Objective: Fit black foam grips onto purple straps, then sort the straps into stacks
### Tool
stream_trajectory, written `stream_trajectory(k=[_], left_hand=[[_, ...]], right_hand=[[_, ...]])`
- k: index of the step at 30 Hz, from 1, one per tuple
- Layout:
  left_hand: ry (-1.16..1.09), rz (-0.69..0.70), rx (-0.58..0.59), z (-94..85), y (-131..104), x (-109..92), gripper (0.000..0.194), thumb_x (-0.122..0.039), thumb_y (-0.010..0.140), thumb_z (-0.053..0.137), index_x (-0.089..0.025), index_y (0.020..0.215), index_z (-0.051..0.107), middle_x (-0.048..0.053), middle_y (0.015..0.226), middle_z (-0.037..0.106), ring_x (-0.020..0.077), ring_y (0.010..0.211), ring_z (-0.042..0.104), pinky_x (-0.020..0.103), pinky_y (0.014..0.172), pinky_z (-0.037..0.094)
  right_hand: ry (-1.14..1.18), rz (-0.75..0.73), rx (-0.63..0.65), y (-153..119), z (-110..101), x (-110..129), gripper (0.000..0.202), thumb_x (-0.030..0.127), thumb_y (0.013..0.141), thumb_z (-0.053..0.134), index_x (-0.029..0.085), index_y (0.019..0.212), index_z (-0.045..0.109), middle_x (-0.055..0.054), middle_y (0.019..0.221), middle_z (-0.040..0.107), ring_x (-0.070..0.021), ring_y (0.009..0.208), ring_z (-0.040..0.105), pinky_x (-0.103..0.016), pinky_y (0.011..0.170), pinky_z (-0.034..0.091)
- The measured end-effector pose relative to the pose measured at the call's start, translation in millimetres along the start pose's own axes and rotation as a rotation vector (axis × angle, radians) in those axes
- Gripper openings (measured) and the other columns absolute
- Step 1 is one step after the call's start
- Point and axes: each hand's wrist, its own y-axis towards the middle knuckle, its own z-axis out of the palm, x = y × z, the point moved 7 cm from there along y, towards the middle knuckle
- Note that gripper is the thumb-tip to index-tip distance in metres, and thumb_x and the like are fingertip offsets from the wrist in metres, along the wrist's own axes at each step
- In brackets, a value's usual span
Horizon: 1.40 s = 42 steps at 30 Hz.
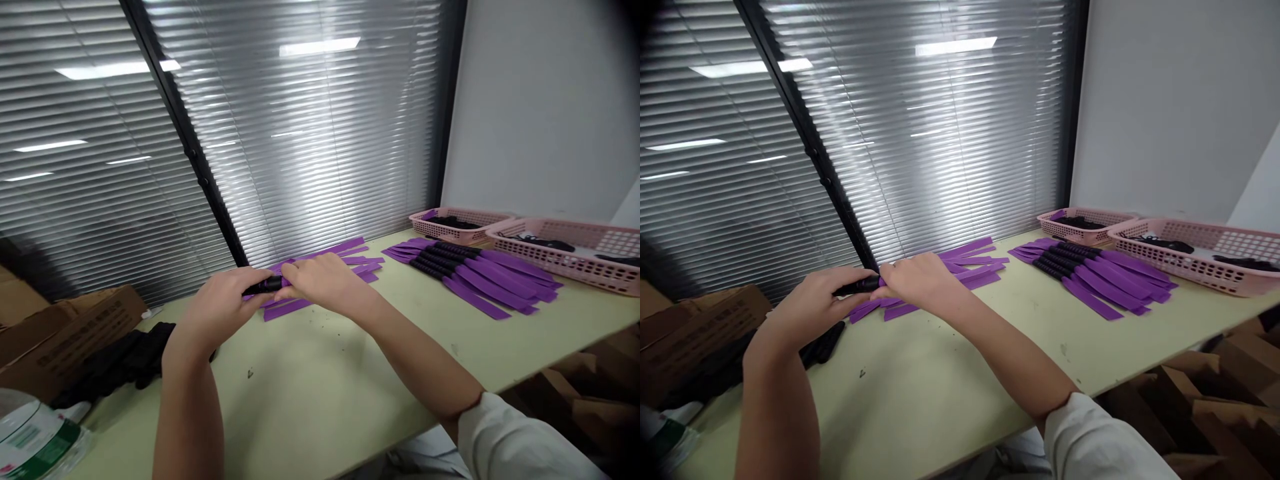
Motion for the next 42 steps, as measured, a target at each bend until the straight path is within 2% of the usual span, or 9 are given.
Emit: stream_trajectory(k=[11,19,25,29,34,42], left_hand=[[-0.003,0.027,-0.017,0.4,-1,1,0.035,-0.048,0.089,0.047,-0.028,0.110,0.067,0.004,0.104,0.071,0.0237,0.092,0.065,0.032,0.076,0.050],[-0.002,0.020,0.001,2.6,-1,2,0.033,-0.046,0.089,0.049,-0.028,0.109,0.067,0.003,0.106,0.070,0.0234,0.093,0.064,0.032,0.077,0.049],[-0.066,0.031,0.013,-0.1,-1,1,0.034,-0.050,0.087,0.051,-0.029,0.109,0.068,0.002,0.101,0.072,0.0220,0.087,0.065,0.028,0.068,0.049],[-0.095,0.046,0.009,-1.4,-3,1,0.036,-0.051,0.086,0.051,-0.029,0.109,0.069,0.003,0.101,0.072,0.0218,0.087,0.065,0.027,0.067,0.049],[-0.096,0.085,0.026,1.4,-3,-2,0.033,-0.047,0.088,0.051,-0.028,0.106,0.069,0.002,0.098,0.071,0.0198,0.085,0.064,0.028,0.071,0.048],[-0.166,0.163,0.055,3.6,-1,-13,0.028,-0.045,0.089,0.052,-0.027,0.102,0.069,0.002,0.096,0.071,0.0191,0.083,0.064,0.027,0.071,0.049]], right_hand=[[0.030,0.016,0.040,-1,-2,2,0.055,0.065,0.088,0.039,0.014,0.099,0.058,-0.004,0.069,0.065,-0.0159,0.058,0.058,-0.024,0.048,0.024],[0.023,0.005,0.034,-3,-3,3,0.060,0.067,0.087,0.036,0.013,0.101,0.059,-0.004,0.066,0.063,-0.0160,0.056,0.056,-0.024,0.048,0.023],[0.070,-0.016,0.009,-5,-6,6,0.068,0.074,0.083,0.032,0.013,0.094,0.060,-0.005,0.066,0.063,-0.0168,0.058,0.056,-0.024,0.049,0.023],[0.083,-0.009,0.001,-10,-9,9,0.061,0.067,0.089,0.034,0.013,0.091,0.061,-0.006,0.066,0.063,-0.0181,0.061,0.058,-0.024,0.050,0.025],[0.093,0.008,-0.002,-14,-13,12,0.049,0.058,0.091,0.045,0.013,0.086,0.063,-0.006,0.070,0.065,-0.0190,0.064,0.061,-0.025,0.050,0.024],[0.042,0.025,-0.041,-24,-14,13,0.049,0.058,0.089,0.048,0.012,0.086,0.064,-0.007,0.065,0.063,-0.0198,0.062,0.060,-0.026,0.050,0.024]])
